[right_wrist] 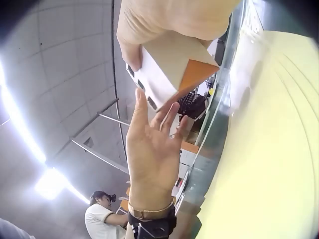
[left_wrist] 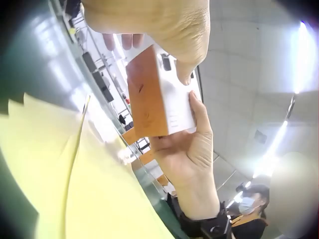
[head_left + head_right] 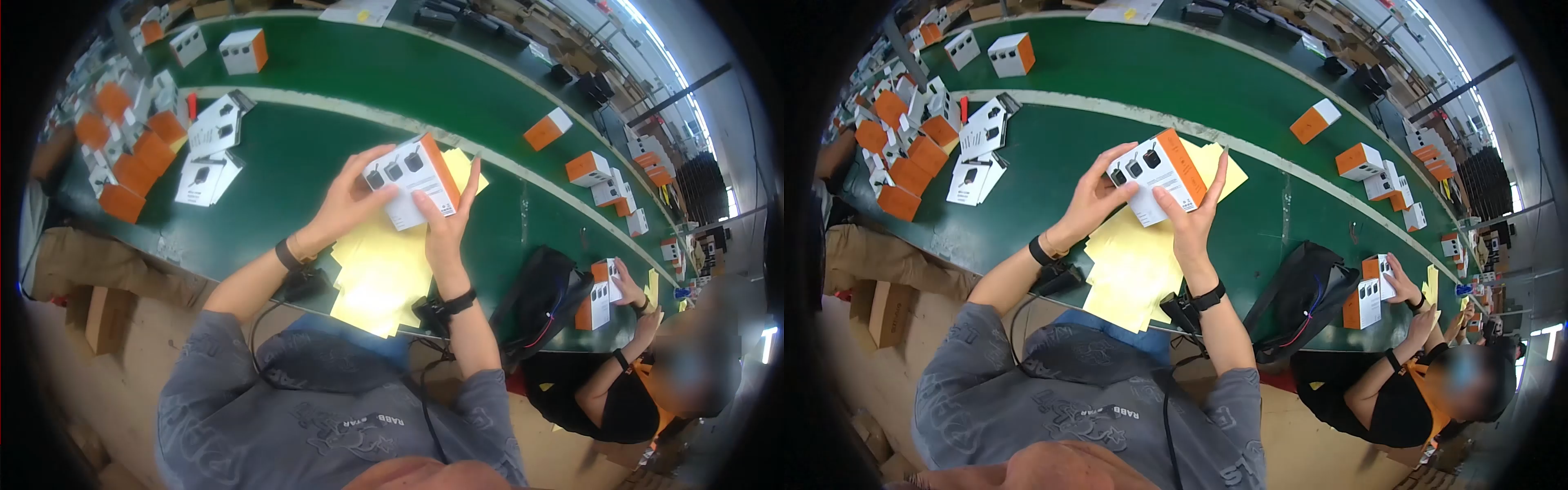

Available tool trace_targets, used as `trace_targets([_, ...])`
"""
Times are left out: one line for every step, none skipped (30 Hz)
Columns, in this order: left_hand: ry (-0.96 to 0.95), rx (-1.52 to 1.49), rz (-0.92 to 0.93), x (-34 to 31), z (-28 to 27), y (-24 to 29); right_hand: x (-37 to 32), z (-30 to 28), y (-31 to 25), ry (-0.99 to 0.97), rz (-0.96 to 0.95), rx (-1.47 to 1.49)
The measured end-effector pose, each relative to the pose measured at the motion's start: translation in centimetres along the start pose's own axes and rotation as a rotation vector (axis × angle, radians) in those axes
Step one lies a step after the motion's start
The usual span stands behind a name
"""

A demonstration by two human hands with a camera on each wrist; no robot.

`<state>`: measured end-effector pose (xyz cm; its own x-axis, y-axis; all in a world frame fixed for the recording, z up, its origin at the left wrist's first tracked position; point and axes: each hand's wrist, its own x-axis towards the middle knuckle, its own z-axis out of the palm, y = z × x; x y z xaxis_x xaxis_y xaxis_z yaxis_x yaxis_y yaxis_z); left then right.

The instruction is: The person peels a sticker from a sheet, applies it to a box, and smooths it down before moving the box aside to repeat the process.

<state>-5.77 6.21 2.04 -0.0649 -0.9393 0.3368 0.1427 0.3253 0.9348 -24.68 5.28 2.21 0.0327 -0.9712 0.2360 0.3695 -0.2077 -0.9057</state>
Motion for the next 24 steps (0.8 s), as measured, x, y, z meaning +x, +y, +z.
trace_targets([0.009,-0.007,-0.014,-0.3,-0.5,0.4,-0.3,0.2,0.0,0.0,0.017,-0.006])
trace_targets([0.007,-0.047,-0.1,-0.3,-1.4,1.0,-0.4,0.4,0.0,-0.018,0.045,0.022])
trace_targets([0.003,-0.085,-0.183,-0.1,-2.1,1.8,-0.4,0.7,0.2,-0.036,0.069,0.053])
trace_targets([0.042,-0.168,-0.196,0.1,-3.3,2.1,-0.4,2.0,0.6,-0.026,0.087,0.044])
trace_targets([0.041,-0.173,-0.204,0.0,-3.4,1.9,-0.6,2.2,0.7,-0.037,0.137,0.098])
trace_targets([0.051,-0.163,-0.148,0.0,-3.5,1.7,-0.7,2.2,0.9,-0.05,0.185,0.149])
trace_targets([0.064,-0.152,-0.089,0.1,-3.6,1.8,-0.7,2.1,1.0,-0.049,0.191,0.142])
trace_targets([0.088,-0.159,-0.085,0.0,-3.5,2.1,-0.7,1.9,1.1,-0.066,0.17,0.079])
trace_targets([0.092,-0.165,-0.088,-0.1,-3.6,2.1,-0.6,1.9,1.0,-0.082,0.149,0.018])
trace_targets([0.096,-0.087,-0.017,-0.2,-3.8,2.1,-0.3,1.7,0.8,-0.079,0.154,0.015])
trace_targets([0.096,-0.009,0.05,-0.3,-3.9,2.1,0.2,1.4,0.2,-0.018,0.053,-0.009])
trace_targets([0.085,0.076,0.12,-0.3,-3.9,2.3,0.6,1.1,-0.4,0.045,-0.045,-0.035])
trace_targets([0.079,0.071,0.106,-0.5,-3.7,2.4,0.9,0.6,-1.0,0.084,-0.105,-0.097])
trace_targets([0.052,0.124,0.118,-0.9,-3.4,2.6,1.0,-0.2,-1.5,0.092,-0.145,-0.154])
trace_targets([0.025,0.174,0.128,-1.1,-3.1,2.6,1.0,-0.7,-1.8,0.1,-0.181,-0.215])
trace_targets([0.019,0.164,0.111,-1.3,-2.9,2.6,0.9,-0.9,-1.9,0.111,-0.166,-0.225])
trace_targets([0.017,0.206,0.108,-1.5,-2.7,2.5,0.8,-1.1,-2.0,0.016,-0.18,-0.214])
trace_targets([0.014,0.251,0.111,-1.6,-2.5,2.4,0.7,-1.1,-2.3,-0.082,-0.198,-0.199])
trace_targets([0.01,0.248,0.104,-1.6,-2.4,2.2,0.6,-0.8,-2.7,-0.076,-0.193,-0.201])
trace_targets([0.016,0.247,0.112,-1.6,-2.3,2.1,0.5,-0.1,-2.9,-0.154,-0.249,-0.313])
trace_targets([0.025,0.248,0.121,-1.6,-2.4,1.9,0.4,0.8,-3.1,-0.236,-0.305,-0.422])
trace_targets([0.025,0.253,0.118,-1.6,-2.5,1.8,0.3,1.6,-3.2,-0.224,-0.344,-0.55])
trace_targets([0.037,0.259,0.096,-1.6,-2.7,1.5,0.4,1.7,-3.0,-0.225,-0.343,-0.545])
trace_targets([0.048,0.266,0.073,-1.6,-2.9,1.3,0.3,1.8,-2.8,-0.222,-0.326,-0.589])
